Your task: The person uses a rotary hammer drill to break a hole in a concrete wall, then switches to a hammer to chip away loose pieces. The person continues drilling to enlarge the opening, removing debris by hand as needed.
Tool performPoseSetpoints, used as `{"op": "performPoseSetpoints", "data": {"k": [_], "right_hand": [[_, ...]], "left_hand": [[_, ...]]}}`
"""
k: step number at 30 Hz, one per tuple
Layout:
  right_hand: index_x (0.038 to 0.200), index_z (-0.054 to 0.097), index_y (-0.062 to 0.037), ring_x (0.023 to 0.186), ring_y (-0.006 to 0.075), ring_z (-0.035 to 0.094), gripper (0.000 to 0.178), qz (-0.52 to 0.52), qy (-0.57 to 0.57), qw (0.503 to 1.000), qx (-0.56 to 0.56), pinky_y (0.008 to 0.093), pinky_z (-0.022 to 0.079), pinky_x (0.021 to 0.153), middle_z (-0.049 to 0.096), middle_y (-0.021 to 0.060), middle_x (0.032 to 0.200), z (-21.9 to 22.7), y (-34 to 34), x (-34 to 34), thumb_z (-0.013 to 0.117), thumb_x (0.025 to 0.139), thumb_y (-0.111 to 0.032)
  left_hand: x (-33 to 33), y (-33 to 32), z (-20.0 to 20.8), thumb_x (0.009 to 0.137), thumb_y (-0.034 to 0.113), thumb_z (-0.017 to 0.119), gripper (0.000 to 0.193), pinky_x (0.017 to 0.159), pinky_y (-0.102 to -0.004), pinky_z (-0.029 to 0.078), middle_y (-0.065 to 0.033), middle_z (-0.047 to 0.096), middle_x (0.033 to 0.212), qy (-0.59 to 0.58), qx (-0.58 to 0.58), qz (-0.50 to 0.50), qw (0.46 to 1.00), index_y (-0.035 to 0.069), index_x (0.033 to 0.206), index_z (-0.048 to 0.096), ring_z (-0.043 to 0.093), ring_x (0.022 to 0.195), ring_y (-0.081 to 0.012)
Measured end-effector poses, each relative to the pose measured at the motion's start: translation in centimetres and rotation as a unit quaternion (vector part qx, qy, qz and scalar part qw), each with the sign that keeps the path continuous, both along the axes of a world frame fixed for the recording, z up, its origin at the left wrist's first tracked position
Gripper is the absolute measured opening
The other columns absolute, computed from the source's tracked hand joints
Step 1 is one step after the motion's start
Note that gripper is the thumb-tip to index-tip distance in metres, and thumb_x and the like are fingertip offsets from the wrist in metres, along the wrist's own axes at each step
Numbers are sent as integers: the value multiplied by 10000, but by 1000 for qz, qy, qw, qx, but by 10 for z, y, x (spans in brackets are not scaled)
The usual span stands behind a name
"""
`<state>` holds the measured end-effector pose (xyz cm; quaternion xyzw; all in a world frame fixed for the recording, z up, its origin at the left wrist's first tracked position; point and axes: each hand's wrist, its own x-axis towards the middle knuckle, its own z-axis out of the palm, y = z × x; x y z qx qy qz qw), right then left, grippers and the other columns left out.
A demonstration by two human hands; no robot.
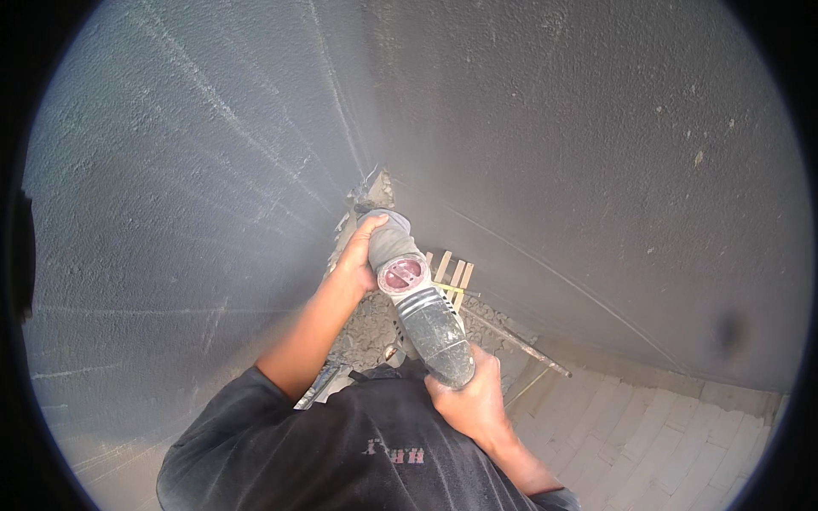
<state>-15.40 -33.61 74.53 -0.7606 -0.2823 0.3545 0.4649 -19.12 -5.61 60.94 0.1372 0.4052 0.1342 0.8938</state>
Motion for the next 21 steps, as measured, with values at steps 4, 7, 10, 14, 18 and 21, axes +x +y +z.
{"op": "performPoseSetpoints", "data": {"k": [4,7,10,14,18,21], "right_hand": [[985,707,59,842,193,726,245,-25,-5,1000,0,349,559,783,756,148,872,-5,7,2,716,764,-46],[984,711,53,825,188,716,241,-36,38,998,-19,346,557,778,752,145,864,-43,-2,6,718,762,-40],[985,712,44,836,164,700,250,-16,48,999,16,336,551,795,750,113,901,-132,-31,11,736,749,-33],[1011,700,20,852,164,691,273,-53,74,996,-1,329,544,812,733,71,912,-223,-96,-10,757,751,-41],[984,688,35,815,153,678,269,-98,92,991,1,330,542,778,731,81,883,-205,-127,-15,747,732,-38],[954,684,44,793,152,672,253,-100,91,991,-1,324,540,764,726,80,855,-174,-141,-11,739,722,-40]], "left_hand": [[3,1,-14,841,415,756,556,906,-530,589,-167,687,1053,4,0,-10,1000,35,1211,590,702,940,-343],[11,-5,-36,843,414,758,532,876,-514,593,-162,698,1023,12,-14,-17,1000,31,1182,613,706,909,-327],[10,-5,-94,826,405,775,552,884,-529,594,-161,695,1050,10,-22,-7,1000,42,1205,603,712,912,-320],[2,-62,-126,830,386,781,563,893,-519,597,-166,699,1081,68,7,18,998,27,1227,606,712,934,-311],[1,-96,-107,821,345,787,561,897,-531,598,-165,697,1091,90,-41,14,995,40,1252,598,710,944,-318],[-3,-112,-99,815,336,788,565,894,-533,598,-166,695,1089,80,-63,22,995,39,1254,593,711,942,-317]]}}
